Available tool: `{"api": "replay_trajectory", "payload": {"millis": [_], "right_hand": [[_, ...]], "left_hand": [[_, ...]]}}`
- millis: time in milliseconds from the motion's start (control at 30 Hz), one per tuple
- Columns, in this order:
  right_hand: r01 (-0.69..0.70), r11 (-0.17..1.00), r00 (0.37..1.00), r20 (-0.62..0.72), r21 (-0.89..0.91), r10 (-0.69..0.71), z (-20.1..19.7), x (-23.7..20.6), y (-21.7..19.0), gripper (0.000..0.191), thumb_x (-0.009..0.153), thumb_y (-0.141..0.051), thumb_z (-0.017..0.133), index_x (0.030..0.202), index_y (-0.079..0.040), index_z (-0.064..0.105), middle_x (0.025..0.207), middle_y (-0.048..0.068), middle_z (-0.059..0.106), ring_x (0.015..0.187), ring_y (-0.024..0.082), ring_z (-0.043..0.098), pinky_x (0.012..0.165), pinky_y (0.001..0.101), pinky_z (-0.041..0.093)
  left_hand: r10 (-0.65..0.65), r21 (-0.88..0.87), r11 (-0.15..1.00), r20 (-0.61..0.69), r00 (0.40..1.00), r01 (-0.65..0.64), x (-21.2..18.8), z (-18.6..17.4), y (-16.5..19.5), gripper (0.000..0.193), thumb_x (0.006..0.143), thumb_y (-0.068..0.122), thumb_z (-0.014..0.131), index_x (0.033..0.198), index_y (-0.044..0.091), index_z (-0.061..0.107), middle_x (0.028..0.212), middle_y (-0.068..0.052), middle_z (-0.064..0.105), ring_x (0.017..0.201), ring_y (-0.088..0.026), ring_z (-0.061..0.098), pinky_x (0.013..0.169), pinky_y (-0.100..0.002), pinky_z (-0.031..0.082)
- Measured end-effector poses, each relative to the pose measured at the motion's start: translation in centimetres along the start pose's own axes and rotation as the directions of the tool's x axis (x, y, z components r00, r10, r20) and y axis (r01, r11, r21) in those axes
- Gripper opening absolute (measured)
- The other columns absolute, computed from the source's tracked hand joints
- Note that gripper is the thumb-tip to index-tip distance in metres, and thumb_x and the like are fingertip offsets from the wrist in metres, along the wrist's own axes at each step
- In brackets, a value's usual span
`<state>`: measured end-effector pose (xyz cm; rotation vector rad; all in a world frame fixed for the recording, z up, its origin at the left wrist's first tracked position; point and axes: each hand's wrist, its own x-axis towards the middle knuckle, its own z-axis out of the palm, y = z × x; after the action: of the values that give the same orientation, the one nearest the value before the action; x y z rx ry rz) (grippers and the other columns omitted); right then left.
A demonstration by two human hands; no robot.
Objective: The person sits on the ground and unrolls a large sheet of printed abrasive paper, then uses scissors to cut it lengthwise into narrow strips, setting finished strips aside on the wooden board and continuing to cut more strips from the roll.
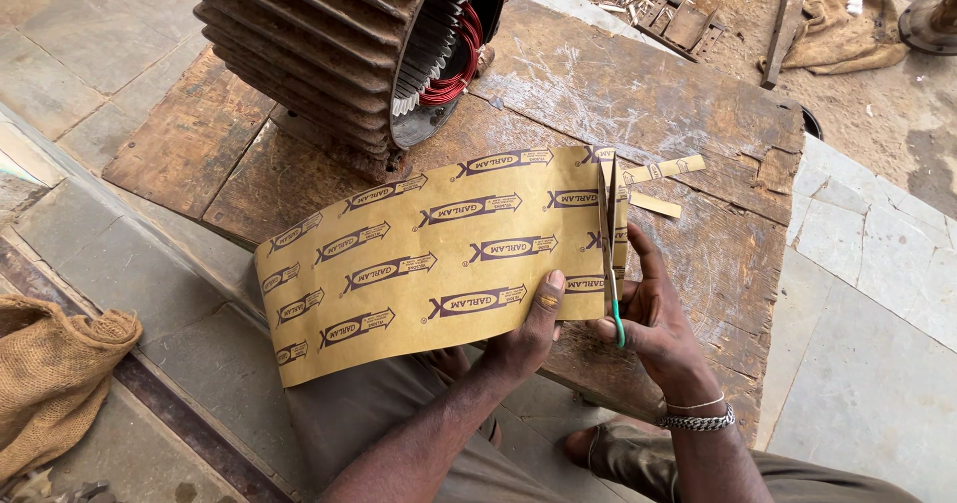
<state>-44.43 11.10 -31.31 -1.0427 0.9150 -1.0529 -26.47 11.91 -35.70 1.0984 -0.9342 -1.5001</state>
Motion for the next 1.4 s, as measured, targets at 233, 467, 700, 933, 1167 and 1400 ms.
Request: {"api": "replay_trajectory", "payload": {"millis": [233,467,700,933,1167,1400], "right_hand": [[-0.001,1.000,1.000,-0.001,-0.021,0.001,-0.6,0.1,0.4,0.120,0.068,-0.008,0.088,0.167,-0.009,0.019,0.101,0.014,0.075,0.095,0.020,0.073,0.087,0.0319,0.055],[-0.002,1.000,1.000,-0.001,0.011,0.002,-0.9,0.1,1.0,0.112,0.071,0.000,0.084,0.165,-0.007,0.023,0.099,0.012,0.076,0.089,0.015,0.073,0.079,0.0270,0.054],[-0.019,0.999,1.000,-0.022,-0.040,0.018,-0.4,0.1,0.9,0.113,0.070,-0.003,0.085,0.164,-0.008,0.023,0.093,0.009,0.076,0.082,0.014,0.071,0.074,0.0284,0.055],[-0.002,0.998,1.000,-0.003,-0.062,0.002,0.0,0.2,0.6,0.121,0.070,-0.007,0.087,0.169,-0.013,0.018,0.086,0.008,0.071,0.078,0.014,0.068,0.071,0.0277,0.054],[-0.147,0.988,0.986,-0.081,-0.056,0.142,1.2,0.2,-0.7,0.129,0.066,-0.012,0.084,0.164,-0.025,0.001,0.091,0.012,0.076,0.076,0.017,0.073,0.060,0.0293,0.056],[-0.149,0.985,0.981,-0.134,-0.083,0.137,-0.7,0.3,0.7,0.110,0.072,-0.013,0.084,0.160,-0.018,0.018,0.086,0.014,0.073,0.068,0.017,0.069,0.059,0.0298,0.058]], "left_hand": [[-0.007,0.004,1.000,0.015,1.000,0.007,0.0,-0.2,0.1,0.037,0.103,0.040,0.060,0.109,0.004,0.065,0.085,-0.001,0.061,0.068,-0.008,0.059,0.050,-0.023,0.048],[-0.002,-0.017,1.000,0.001,1.000,0.002,0.1,-0.3,0.3,0.037,0.102,0.039,0.060,0.110,0.003,0.065,0.086,-0.002,0.062,0.068,-0.008,0.061,0.049,-0.024,0.049],[0.018,0.003,1.000,-0.012,1.000,-0.018,0.1,-0.7,0.6,0.038,0.101,0.039,0.060,0.111,0.003,0.065,0.086,-0.002,0.063,0.069,-0.008,0.063,0.049,-0.023,0.051],[0.097,0.000,0.995,-0.023,0.995,-0.097,0.2,-0.5,0.3,0.034,0.103,0.036,0.062,0.107,0.003,0.064,0.079,-0.001,0.060,0.061,-0.008,0.059,0.047,-0.023,0.048],[0.191,0.045,0.981,-0.035,0.981,-0.190,0.9,-1.2,-0.5,0.033,0.106,0.036,0.060,0.102,0.004,0.065,0.073,0.000,0.056,0.059,-0.006,0.055,0.049,-0.021,0.046],[0.134,0.010,0.991,-0.097,0.986,-0.133,1.1,-0.8,0.1,0.031,0.103,0.036,0.061,0.108,0.006,0.066,0.079,0.002,0.060,0.062,-0.006,0.056,0.050,-0.022,0.047]]}}
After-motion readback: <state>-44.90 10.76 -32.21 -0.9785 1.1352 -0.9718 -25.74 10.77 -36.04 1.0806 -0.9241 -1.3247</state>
